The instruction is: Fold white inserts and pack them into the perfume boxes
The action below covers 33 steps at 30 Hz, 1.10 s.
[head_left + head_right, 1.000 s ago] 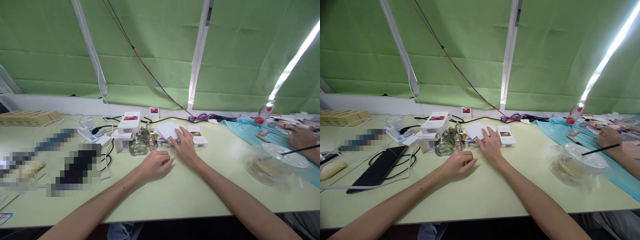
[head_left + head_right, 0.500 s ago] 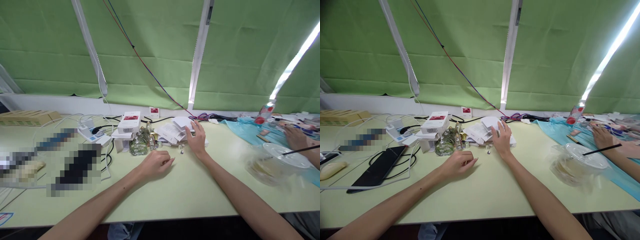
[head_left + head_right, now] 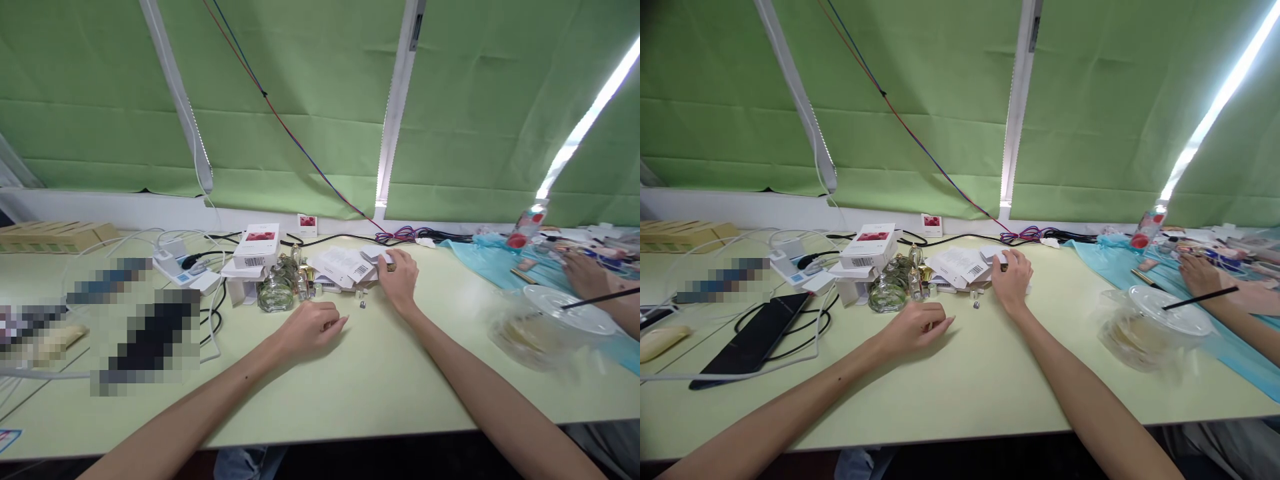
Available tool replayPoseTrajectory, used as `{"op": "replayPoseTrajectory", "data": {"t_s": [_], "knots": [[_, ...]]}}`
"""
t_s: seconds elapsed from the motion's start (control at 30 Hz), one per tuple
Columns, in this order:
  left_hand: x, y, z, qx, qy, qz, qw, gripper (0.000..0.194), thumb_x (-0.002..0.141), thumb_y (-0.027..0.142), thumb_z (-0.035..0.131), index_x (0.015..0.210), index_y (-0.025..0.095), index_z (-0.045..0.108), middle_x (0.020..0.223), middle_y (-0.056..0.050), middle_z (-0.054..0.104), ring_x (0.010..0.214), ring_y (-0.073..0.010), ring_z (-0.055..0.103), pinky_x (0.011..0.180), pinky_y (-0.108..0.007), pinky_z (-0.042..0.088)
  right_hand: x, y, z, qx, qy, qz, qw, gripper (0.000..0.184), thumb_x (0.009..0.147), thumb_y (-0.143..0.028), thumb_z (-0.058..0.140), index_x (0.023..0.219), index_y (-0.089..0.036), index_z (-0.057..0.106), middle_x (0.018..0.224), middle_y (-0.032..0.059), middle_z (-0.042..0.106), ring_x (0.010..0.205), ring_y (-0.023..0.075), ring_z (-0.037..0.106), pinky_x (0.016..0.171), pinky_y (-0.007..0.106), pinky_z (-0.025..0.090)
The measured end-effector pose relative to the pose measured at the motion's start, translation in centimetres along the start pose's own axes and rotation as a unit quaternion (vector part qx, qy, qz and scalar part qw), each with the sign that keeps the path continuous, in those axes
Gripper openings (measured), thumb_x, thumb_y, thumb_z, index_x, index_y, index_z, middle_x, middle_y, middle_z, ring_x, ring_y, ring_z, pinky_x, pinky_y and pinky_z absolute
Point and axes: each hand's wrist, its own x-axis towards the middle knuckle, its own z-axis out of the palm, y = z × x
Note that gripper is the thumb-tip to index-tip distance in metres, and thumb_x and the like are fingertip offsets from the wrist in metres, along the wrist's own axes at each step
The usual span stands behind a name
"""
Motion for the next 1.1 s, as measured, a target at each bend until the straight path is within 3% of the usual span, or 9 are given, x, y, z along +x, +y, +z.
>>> {"op": "replayPoseTrajectory", "data": {"t_s": [0.23, 0.77, 1.1], "knots": [[0.02, -0.10, 0.06, -0.001, 0.000, 0.004, 1.000, 0.045, 0.101, 0.029, 0.044, 0.058, 0.016, 0.048, 0.058, 0.001, 0.045, 0.052, -0.0089, 0.039, 0.054, -0.025, 0.030, 0.02, -0.18, -0.38, -0.016, -0.017, 0.013, 1.000, 0.036, 0.079, -0.033, 0.059, 0.108, -0.016, 0.071, 0.120, 0.0144, 0.067, 0.109, 0.0327, 0.055, 0.098, 0.048, 0.040], [0.02, -0.19, 0.23, 0.001, 0.001, 0.010, 1.000, 0.045, 0.100, 0.029, 0.044, 0.058, 0.016, 0.050, 0.057, 0.001, 0.046, 0.053, -0.0093, 0.040, 0.055, -0.025, 0.032, 0.24, -0.40, -0.84, -0.005, -0.005, 0.072, 0.997, 0.029, 0.070, -0.034, 0.056, 0.092, -0.019, 0.067, 0.105, 0.0113, 0.067, 0.102, 0.0306, 0.053, 0.094, 0.044, 0.040], [0.07, 0.03, 0.02, -0.003, -0.005, 0.005, 1.000, 0.045, 0.100, 0.029, 0.044, 0.058, 0.016, 0.048, 0.057, 0.001, 0.045, 0.053, -0.0094, 0.040, 0.054, -0.025, 0.031, -0.02, -0.15, -0.53, -0.019, -0.003, 0.064, 0.998, 0.020, 0.081, -0.039, 0.054, 0.081, -0.020, 0.061, 0.094, 0.0114, 0.066, 0.096, 0.0300, 0.053, 0.091, 0.045, 0.039]]}}
